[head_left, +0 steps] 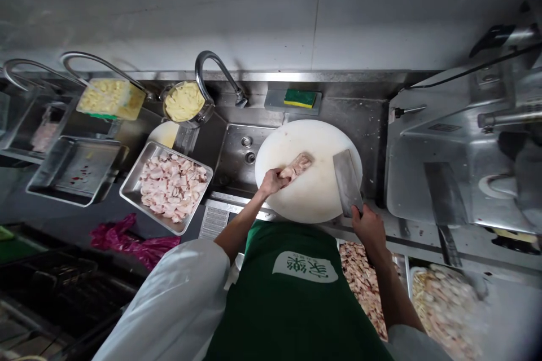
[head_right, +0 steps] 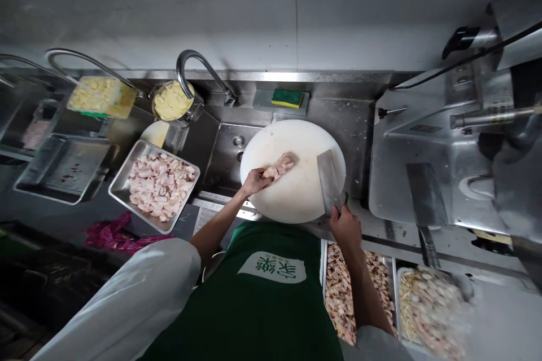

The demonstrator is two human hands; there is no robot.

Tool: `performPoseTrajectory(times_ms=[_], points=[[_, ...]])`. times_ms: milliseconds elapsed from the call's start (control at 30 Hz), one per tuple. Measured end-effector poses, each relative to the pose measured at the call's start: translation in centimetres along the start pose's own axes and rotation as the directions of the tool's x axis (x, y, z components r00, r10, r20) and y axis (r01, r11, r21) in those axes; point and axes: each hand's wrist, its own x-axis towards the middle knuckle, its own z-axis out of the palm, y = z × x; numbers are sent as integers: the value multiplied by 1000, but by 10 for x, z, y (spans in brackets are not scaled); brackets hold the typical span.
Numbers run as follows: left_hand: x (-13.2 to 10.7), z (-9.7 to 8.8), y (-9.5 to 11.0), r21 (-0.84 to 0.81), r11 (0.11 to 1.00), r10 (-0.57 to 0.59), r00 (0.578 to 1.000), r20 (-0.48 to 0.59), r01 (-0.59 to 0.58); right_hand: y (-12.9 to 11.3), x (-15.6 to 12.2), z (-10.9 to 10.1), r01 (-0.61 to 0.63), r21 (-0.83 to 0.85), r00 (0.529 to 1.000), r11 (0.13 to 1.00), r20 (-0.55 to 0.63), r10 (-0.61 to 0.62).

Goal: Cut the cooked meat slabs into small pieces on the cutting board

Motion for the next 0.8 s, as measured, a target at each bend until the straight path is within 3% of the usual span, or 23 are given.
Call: performPoseTrajectory(times_ms=[67,133,233,367,500,633,700,800], points=[[-4,4,-4,59,982,183,978,-101,-178,0,-1,-1,-11,-1,1000,1000,9,11],[-8,7,-12,165,936,335,928,-162,-309,0,-1,-3,-13,7,1000,1000,19,13],[-12,13,-20,365,862,432,885,-171,-351,-1,-2,-6,-15,16,999,1000,34,14],[-8,19,-13,470,805,452,887,-92,-362,0,-2,-7,-12,15,1000,1000,21,12],[2,19,0,369,870,362,932,-30,-326,1,0,-5,-3,11,1000,1000,15,3],[7,18,-1,-34,993,108,993,-36,-110,3,1,-1,-2,6,1000,1000,9,2],[7,21,-3,-248,969,-4,999,-48,-8,4,1,0,-5,18,1000,1000,3,5],[4,30,-3,-437,899,-80,994,-74,40,4,1,1,-15,29,1000,999,2,15]])
